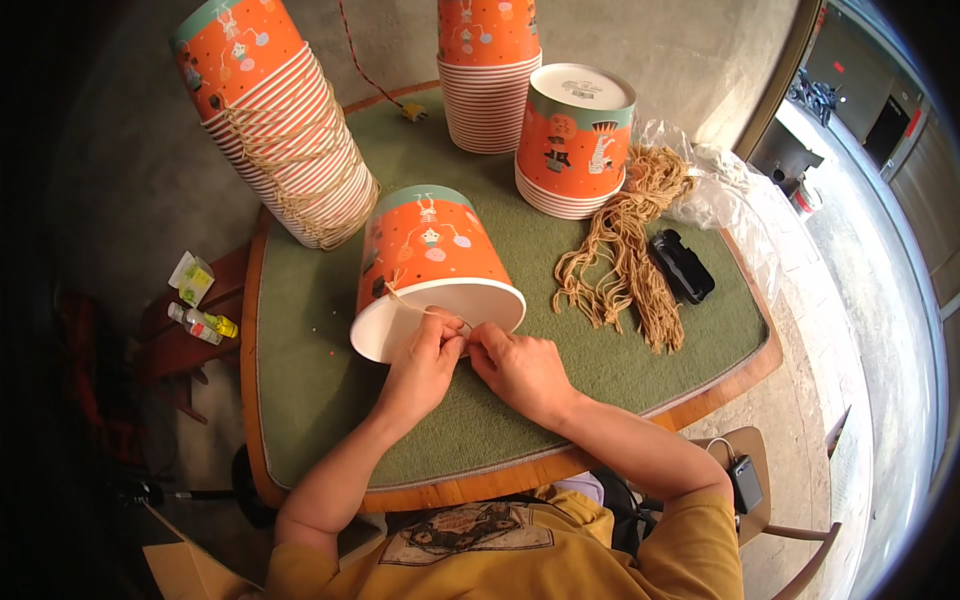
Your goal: Thread a string through the holes of a paper bucket to create a handle.
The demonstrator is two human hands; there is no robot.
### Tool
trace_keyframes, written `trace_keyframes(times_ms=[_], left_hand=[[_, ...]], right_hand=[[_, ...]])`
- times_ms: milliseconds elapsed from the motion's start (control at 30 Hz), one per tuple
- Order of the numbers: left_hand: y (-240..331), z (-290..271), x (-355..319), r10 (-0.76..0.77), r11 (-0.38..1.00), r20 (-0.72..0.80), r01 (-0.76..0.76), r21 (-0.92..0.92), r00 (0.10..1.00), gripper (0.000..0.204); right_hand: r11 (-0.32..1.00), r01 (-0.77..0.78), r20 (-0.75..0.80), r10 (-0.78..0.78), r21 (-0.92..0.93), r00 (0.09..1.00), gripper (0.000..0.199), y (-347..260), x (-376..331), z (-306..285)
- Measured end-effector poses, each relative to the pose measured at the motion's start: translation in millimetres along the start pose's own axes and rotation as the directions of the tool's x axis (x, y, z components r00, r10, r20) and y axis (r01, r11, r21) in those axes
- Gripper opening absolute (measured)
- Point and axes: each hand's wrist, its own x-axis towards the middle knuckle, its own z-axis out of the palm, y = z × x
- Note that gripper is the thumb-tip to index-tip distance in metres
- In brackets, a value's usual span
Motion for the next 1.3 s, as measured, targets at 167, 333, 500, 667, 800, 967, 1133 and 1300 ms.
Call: trace_keyframes(times_ms=[167, 333, 500, 667, 800, 967, 1133, 1300], left_hand=[[5, -3, -1, -0.029, 1.000, 0.067, 0.030, -0.009, 0.997, 0.022], [5, -1, -3, -0.015, 0.999, 0.077, 0.018, -0.037, 0.997, 0.028], [15, -5, -3, 0.032, 0.999, 0.082, -0.034, 0.014, 0.996, 0.032], [21, -4, -8, 0.204, 0.951, 0.028, -0.205, 0.233, 0.979, 0.033], [24, -5, -7, 0.221, 0.922, 0.033, -0.220, 0.319, 0.975, 0.033], [26, -6, -7, 0.280, 0.843, 0.070, -0.280, 0.459, 0.957, 0.027], [24, -5, -8, 0.271, 0.828, 0.067, -0.268, 0.492, 0.960, 0.023], [25, -5, -8, 0.258, 0.806, 0.082, -0.261, 0.531, 0.963, 0.022]], right_hand=[[0.999, -0.044, 0.032, 0.043, 0.028, 0.999, 0.015, 0, 2, -2], [0.997, -0.063, 0.040, 0.061, 0.053, 0.997, 0.015, 0, 6, -3], [0.990, -0.115, 0.081, 0.108, 0.085, 0.991, 0.014, 2, 8, -2], [0.974, -0.173, 0.116, 0.156, 0.148, 0.981, 0.017, 1, 12, -5], [0.967, -0.199, 0.137, 0.178, 0.157, 0.974, 0.019, 2, 13, -5], [0.978, -0.164, 0.120, 0.149, 0.131, 0.982, 0.020, 3, 14, -5], [0.974, -0.174, 0.132, 0.156, 0.145, 0.979, 0.019, 2, 14, -5], [0.977, -0.156, 0.109, 0.141, 0.143, 0.984, 0.018, 3, 12, -4]])
